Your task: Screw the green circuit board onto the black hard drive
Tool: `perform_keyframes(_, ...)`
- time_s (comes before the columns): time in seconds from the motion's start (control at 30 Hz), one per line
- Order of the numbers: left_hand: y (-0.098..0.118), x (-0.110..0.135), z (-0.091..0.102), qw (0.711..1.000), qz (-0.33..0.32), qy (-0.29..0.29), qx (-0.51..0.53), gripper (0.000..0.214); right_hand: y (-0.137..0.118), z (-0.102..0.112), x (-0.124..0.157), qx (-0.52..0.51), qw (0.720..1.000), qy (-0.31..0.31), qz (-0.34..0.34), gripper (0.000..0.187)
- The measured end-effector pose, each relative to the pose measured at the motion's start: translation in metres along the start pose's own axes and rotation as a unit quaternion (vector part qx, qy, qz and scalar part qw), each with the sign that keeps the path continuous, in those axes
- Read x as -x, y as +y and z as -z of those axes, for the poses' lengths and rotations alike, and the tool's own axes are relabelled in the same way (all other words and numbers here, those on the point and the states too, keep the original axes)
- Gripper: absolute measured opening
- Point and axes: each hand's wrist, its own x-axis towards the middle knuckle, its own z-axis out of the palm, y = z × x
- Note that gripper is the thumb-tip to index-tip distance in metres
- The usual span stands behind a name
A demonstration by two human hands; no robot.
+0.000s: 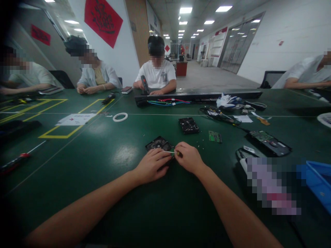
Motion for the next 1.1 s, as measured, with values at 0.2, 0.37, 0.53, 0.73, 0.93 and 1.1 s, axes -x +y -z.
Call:
perform_keyframes(0.2, 0.0001, 0.0004, -0.0014, 1.000, 0.001, 0.000, -0.003, 0.047, -0.0017, 0.0023, 0.0036, 0.015, 1.000, -0.008, 0.013, 0.019)
perform_keyframes(0.37, 0.0001, 0.0006, -0.0019, 1.000, 0.001, 0.004, -0.001, 0.045, -0.0026, 0.0022, 0.0047, 0.025, 0.999, -0.010, 0.018, 0.019)
perform_keyframes(0.53, -0.0006, 0.0004, -0.0018, 1.000, -0.001, 0.002, -0.002, 0.045, -0.0023, 0.0023, 0.0056, 0.051, 0.998, -0.025, 0.020, 0.020)
perform_keyframes(0.73, -0.0018, 0.0007, -0.0035, 1.000, -0.004, 0.006, 0.000, 0.044, -0.0024, 0.0032, 0.0061, 0.082, 0.996, -0.038, 0.027, 0.019)
perform_keyframes(0.93, -0.0024, 0.0011, -0.0039, 1.000, -0.005, 0.005, 0.003, 0.045, -0.0046, 0.0033, 0.0060, 0.070, 0.997, -0.030, 0.020, 0.019)
perform_keyframes(1.1, -0.0018, 0.0012, -0.0039, 1.000, -0.004, 0.011, 0.001, 0.046, -0.0071, 0.0037, 0.0045, 0.055, 0.998, -0.034, 0.008, 0.018)
